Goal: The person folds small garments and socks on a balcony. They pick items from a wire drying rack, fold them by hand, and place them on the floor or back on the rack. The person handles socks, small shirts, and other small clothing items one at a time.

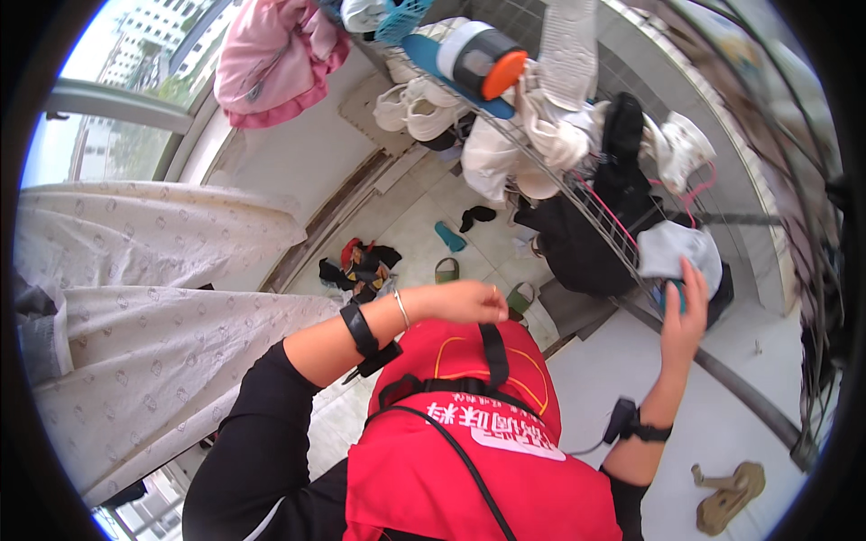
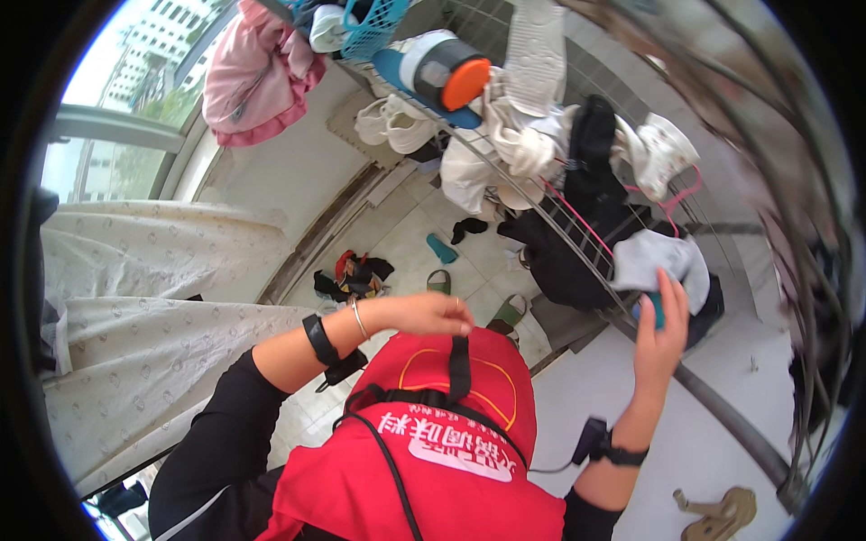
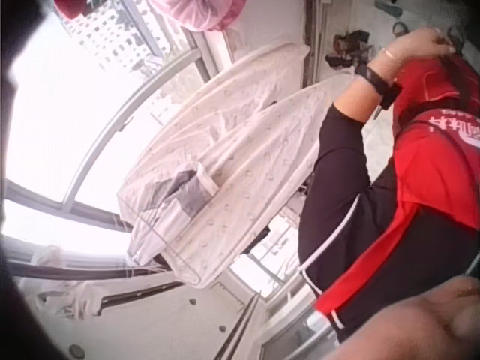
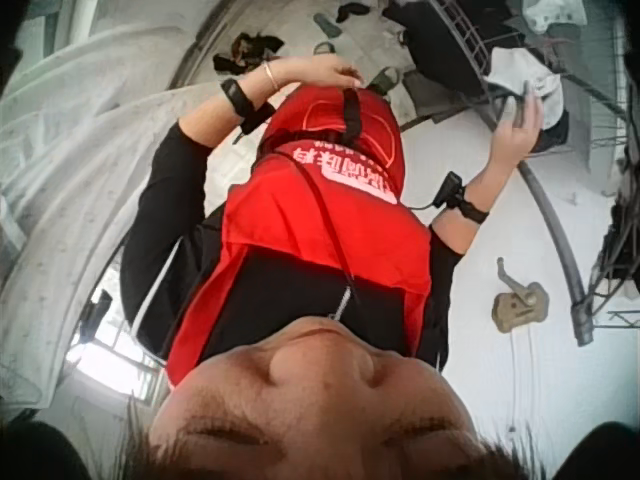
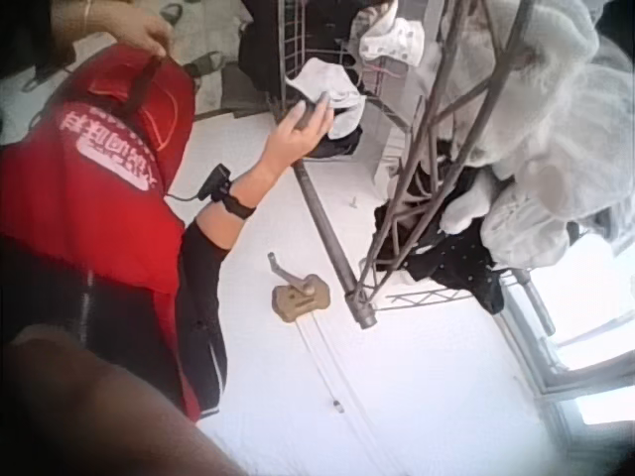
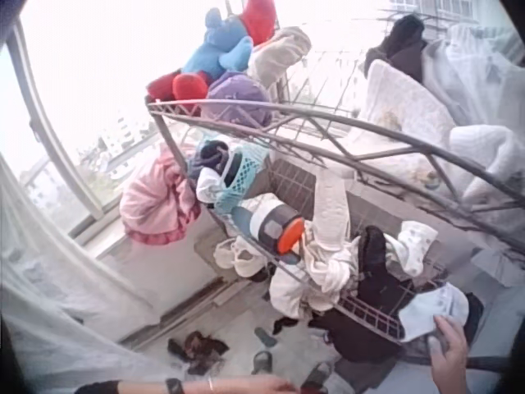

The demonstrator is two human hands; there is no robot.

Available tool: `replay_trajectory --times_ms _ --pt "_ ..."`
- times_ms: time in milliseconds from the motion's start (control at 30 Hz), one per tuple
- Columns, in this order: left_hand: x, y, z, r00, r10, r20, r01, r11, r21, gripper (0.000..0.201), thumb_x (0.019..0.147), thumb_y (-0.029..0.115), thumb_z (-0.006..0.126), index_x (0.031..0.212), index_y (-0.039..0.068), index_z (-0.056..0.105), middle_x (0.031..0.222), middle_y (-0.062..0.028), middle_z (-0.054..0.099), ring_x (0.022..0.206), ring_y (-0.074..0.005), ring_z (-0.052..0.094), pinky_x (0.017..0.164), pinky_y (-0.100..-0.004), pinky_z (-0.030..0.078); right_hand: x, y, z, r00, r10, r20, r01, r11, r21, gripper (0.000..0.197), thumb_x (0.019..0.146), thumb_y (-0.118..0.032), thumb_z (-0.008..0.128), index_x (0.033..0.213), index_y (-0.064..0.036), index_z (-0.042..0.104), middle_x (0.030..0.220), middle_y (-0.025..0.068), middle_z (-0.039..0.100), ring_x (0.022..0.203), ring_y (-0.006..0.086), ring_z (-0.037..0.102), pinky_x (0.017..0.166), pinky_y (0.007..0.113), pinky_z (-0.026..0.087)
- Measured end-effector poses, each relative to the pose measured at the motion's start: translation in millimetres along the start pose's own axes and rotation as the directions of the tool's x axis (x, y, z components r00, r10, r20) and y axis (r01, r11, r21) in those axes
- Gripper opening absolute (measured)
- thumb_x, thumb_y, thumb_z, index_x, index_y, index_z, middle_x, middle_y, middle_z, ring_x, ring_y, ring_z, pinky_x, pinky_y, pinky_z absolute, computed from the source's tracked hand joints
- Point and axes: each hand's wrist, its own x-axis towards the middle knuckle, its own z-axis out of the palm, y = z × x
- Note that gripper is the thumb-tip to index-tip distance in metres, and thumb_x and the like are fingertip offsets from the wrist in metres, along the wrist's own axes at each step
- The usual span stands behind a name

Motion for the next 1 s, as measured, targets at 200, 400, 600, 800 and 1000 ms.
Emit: replay_trajectory --times_ms 200,400,600,800,1000 --pt "-10.7 -29.0 21.4 0.994 0.1 -0.04 -0.107 0.9 -0.422 0.072 0.092 0.029 0.067 0.147 0.002 0.029 0.132 -0.0191 0.055 0.117 -0.0249 0.059 0.1 -0.0332 0.046 -38.7 -75.0 -10.6 0.908 -0.347 0.233 0.276 0.916 0.29 0.033 0.082 0.004 0.054 0.112 0.0022 0.068 0.113 0.0188 0.062 0.096 0.0309 0.061 0.084 0.036 0.049" --pt "-3.8 -26.0 57.6 0.906 0.122 -0.406 -0.373 0.685 -0.626 0.052 0.091 0.024 0.069 0.135 0.005 0.047 0.114 -0.0061 0.061 0.102 -0.0118 0.056 0.088 -0.0265 0.046 -44.2 -118.0 61.3 0.597 -0.318 0.736 -0.044 0.904 0.426 0.03 0.079 0.0 0.065 0.109 -0.0031 0.07 0.108 0.0126 0.065 0.09 0.0295 0.062 0.081 0.036 0.05" --pt "-30.9 -118.1 78.3 0.764 -0.202 -0.612 -0.154 0.865 -0.478 0.025 0.09 0.021 0.068 0.11 0.006 0.063 0.093 -0.0064 0.067 0.086 -0.012 0.061 0.079 -0.0277 0.05 -41.2 -115.4 83.9 0.564 -0.251 0.786 -0.033 0.945 0.326 0.032 0.083 -0.001 0.064 0.114 -0.0048 0.067 0.11 0.0128 0.066 0.1 0.0298 0.063 0.085 0.036 0.05" --pt "-101.8 -261.1 89.7 0.296 -0.531 -0.794 0.227 0.846 -0.481 0.037 0.083 0.026 0.073 0.111 0.006 0.063 0.096 -0.0186 0.068 0.092 -0.031 0.066 0.082 -0.0388 0.052 -31.9 -108.2 87.3 0.576 -0.175 0.799 -0.042 0.969 0.243 0.028 0.086 -0.004 0.063 0.114 -0.0045 0.066 0.11 0.0144 0.066 0.099 0.0314 0.063 0.085 0.037 0.05" --pt "-174.7 -382.6 117.2 -0.066 -0.618 -0.784 0.519 0.649 -0.556 0.066 0.077 0.024 0.078 0.128 -0.007 0.049 0.128 -0.0272 0.056 0.119 -0.0387 0.055 0.102 -0.0404 0.043 -14.4 -104.2 70.6 0.651 -0.133 0.747 -0.04 0.977 0.209 0.028 0.087 -0.002 0.062 0.114 -0.0035 0.066 0.108 0.0148 0.066 0.097 0.0321 0.063 0.084 0.035 0.05"
